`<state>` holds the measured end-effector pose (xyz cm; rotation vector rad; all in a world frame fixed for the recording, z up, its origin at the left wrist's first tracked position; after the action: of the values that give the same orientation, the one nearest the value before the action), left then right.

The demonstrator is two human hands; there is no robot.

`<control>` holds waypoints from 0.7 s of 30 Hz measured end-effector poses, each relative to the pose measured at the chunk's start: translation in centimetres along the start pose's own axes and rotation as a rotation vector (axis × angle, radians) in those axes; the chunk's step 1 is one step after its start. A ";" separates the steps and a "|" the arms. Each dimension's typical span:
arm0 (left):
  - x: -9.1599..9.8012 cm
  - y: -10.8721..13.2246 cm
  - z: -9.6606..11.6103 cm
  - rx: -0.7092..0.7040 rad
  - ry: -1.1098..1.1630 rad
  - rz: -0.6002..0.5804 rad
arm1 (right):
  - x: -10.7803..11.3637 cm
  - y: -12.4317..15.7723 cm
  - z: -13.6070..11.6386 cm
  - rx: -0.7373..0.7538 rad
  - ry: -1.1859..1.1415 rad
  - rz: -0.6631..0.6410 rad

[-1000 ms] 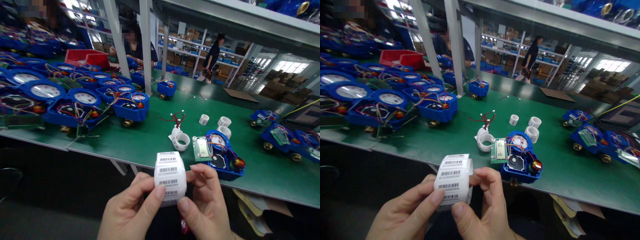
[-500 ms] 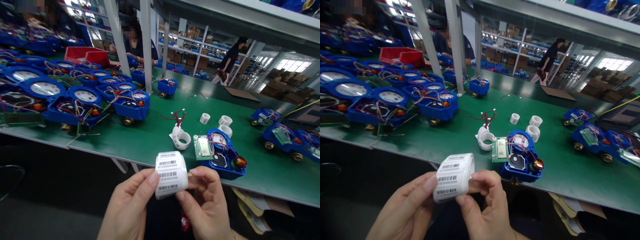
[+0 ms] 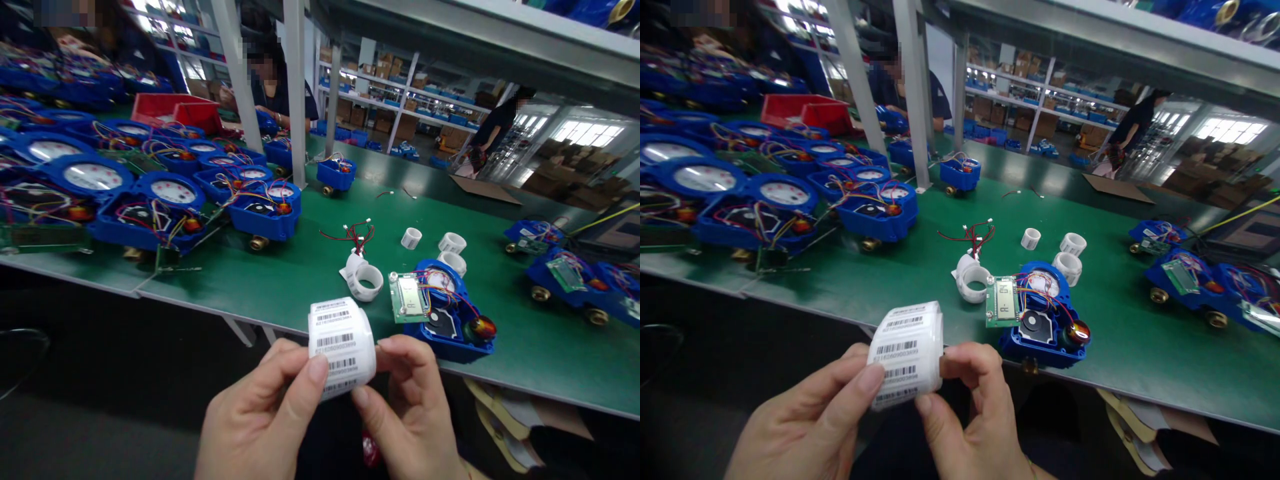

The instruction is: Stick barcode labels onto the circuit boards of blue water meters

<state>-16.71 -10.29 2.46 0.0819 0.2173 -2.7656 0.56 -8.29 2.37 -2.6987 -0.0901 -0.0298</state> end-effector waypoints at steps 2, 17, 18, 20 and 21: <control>-0.2 0.3 0.3 -0.067 -0.038 -0.058 | 0.1 0.2 -0.1 0.000 0.006 -0.046; 0.6 1.6 1.4 -0.365 -0.454 -0.018 | 0.7 -3.3 -5.4 0.228 0.412 0.019; 0.5 1.7 1.6 -0.393 -0.471 -0.017 | 0.7 -3.3 -5.5 0.233 0.412 0.022; 0.0 1.7 2.1 -0.421 -0.448 -0.080 | 0.5 -3.2 -5.5 0.241 0.406 0.012; -0.2 1.5 2.2 -0.405 -0.408 -0.118 | 0.4 -3.2 -5.5 0.242 0.404 0.001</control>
<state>-16.07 -12.00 4.40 -0.6069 0.6778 -2.7155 0.69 -7.73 8.76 -2.3987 0.0293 -0.5253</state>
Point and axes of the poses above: each hand's wrist, its own y-axis away from the middle knuckle, its own x-axis out of the back of the hand, z = x × y, the point moved 8 cm from there along -y, towards the middle knuckle, and after that the axes turned 10 degrees about y, right-handed, at the moved point
